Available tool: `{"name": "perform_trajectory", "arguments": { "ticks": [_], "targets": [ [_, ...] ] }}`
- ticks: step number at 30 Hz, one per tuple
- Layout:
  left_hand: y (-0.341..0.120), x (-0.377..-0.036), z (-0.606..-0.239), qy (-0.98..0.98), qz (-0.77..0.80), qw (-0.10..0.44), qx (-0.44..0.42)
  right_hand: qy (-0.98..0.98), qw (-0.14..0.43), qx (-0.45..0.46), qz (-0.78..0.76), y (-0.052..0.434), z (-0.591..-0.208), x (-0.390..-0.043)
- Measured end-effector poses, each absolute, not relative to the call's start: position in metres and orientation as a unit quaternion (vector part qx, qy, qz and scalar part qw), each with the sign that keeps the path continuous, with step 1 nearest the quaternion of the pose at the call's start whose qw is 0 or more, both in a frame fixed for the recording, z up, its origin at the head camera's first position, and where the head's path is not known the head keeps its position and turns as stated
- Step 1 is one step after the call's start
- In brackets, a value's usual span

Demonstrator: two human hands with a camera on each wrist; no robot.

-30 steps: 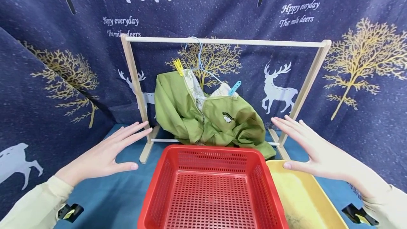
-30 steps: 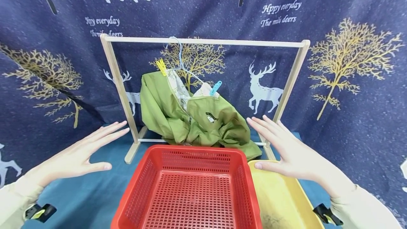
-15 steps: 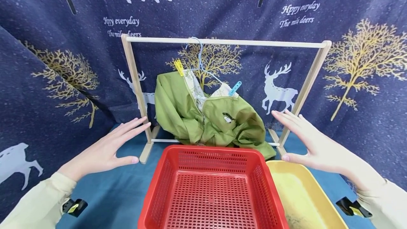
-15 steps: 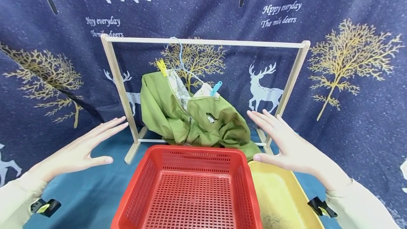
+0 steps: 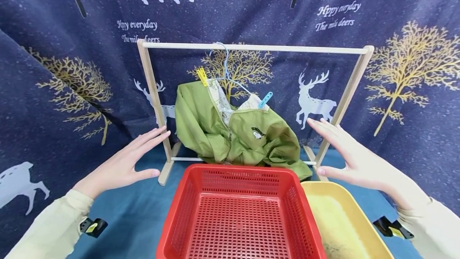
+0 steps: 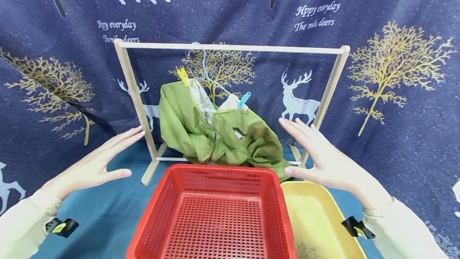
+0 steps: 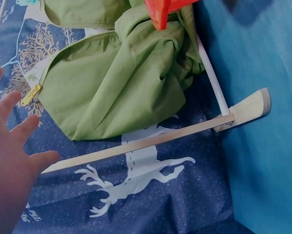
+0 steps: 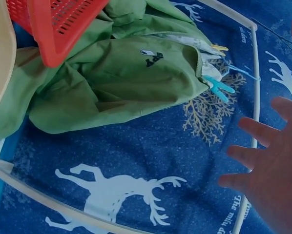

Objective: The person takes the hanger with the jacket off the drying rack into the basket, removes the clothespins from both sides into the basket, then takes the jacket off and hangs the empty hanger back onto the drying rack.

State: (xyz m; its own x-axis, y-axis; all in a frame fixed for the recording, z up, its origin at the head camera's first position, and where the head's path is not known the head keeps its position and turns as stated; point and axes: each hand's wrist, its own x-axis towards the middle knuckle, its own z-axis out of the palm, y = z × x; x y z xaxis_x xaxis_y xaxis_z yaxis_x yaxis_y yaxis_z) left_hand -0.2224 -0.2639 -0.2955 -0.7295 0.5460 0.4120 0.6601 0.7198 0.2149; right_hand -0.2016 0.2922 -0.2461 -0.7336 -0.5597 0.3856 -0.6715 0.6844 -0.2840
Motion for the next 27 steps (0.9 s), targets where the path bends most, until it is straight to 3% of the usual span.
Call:
{"name": "perform_trajectory", "arguments": {
  "ticks": [27],
  "targets": [
    [-0.268,-0.248,-0.298,-0.898,-0.256,0.194,-0.300,-0.913,0.139,0.322,0.210,0.286,-0.234,-0.223]
  ]
}}
